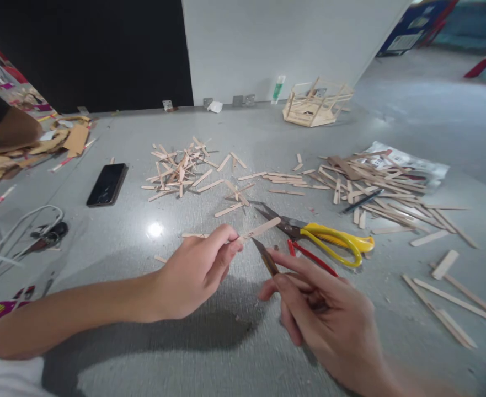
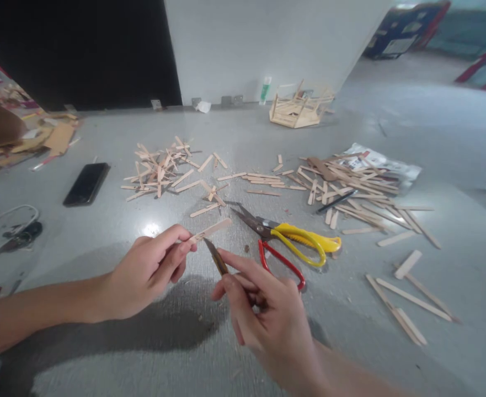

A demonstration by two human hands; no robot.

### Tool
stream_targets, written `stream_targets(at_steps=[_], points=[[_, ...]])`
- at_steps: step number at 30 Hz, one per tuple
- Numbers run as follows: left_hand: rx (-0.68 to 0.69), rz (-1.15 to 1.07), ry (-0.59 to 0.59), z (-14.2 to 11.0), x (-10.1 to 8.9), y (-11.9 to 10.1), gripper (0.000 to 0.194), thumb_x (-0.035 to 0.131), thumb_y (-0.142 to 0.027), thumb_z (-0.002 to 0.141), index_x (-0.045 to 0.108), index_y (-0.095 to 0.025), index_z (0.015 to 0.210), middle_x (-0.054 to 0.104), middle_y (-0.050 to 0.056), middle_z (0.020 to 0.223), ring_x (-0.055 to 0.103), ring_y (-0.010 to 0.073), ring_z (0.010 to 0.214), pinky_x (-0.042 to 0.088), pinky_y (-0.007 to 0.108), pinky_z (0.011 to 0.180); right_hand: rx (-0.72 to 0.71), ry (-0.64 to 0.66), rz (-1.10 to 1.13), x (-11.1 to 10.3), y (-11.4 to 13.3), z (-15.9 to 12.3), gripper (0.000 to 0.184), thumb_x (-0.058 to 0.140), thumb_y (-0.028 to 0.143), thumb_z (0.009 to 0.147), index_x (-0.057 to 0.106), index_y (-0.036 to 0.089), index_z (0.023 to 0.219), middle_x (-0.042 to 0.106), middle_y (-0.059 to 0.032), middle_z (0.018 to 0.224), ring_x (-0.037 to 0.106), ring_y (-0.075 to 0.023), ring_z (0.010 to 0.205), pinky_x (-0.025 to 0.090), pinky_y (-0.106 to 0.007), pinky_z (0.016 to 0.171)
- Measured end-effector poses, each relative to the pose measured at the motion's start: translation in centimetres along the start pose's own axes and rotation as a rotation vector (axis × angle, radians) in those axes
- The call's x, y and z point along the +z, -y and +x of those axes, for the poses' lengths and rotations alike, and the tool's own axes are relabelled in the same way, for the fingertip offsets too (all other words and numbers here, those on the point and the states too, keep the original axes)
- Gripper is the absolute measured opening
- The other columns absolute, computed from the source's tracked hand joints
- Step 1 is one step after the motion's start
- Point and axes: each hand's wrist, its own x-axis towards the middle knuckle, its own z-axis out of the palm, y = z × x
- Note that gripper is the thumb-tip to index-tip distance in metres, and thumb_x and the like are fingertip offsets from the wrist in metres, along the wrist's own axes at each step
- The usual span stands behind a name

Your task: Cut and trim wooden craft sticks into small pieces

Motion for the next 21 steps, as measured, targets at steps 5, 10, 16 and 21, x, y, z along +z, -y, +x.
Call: stream_targets(at_steps=[5,10,16,21], points=[[0.015,0.138,0.021,0.0,0.6,0.5,0.024,0.028,-0.032,0.106,0.041,-0.021,0.089,0.047,-0.008,0.057,0.043,0.0091,0.048,0.032,0.022,0.052,0.086,-0.030,-0.004,0.2,0.3,-0.1,0.029,0.053,0.036,0.098,0.062,0.034,0.125,0.071,0.0001,0.072,0.045,-0.0058,0.033,0.033,-0.019,0.031],[0.131,0.271,0.006,0.4,1.5,1.9,0.021,0.026,-0.029,0.106,0.036,-0.022,0.089,0.036,-0.009,0.057,0.033,0.0085,0.045,0.024,0.022,0.048,0.190,-0.004,-0.023,0.5,0.4,0.3,0.037,0.052,0.043,0.096,0.063,0.025,0.127,0.070,-0.0017,0.071,0.042,-0.0051,0.033,0.032,-0.020,0.032],[0.070,0.344,0.054,0.9,2.4,3.9,0.020,0.024,-0.029,0.105,0.035,-0.022,0.090,0.032,-0.009,0.057,0.033,0.0098,0.045,0.022,0.023,0.048,0.302,0.030,-0.019,0.9,-0.8,1.5,0.046,0.054,0.047,0.093,0.064,0.017,0.127,0.068,-0.0012,0.067,0.040,-0.0048,0.032,0.032,-0.020,0.032],[-0.007,0.271,0.110,1.3,2.7,4.7,0.018,0.027,-0.027,0.103,0.034,-0.022,0.087,0.034,-0.010,0.055,0.035,0.0102,0.045,0.023,0.023,0.049,0.408,0.066,0.085,0.9,-1.0,2.3,0.051,0.057,0.049,0.089,0.062,0.013,0.125,0.063,0.0024,0.058,0.038,-0.0050,0.029,0.028,-0.019,0.030]])
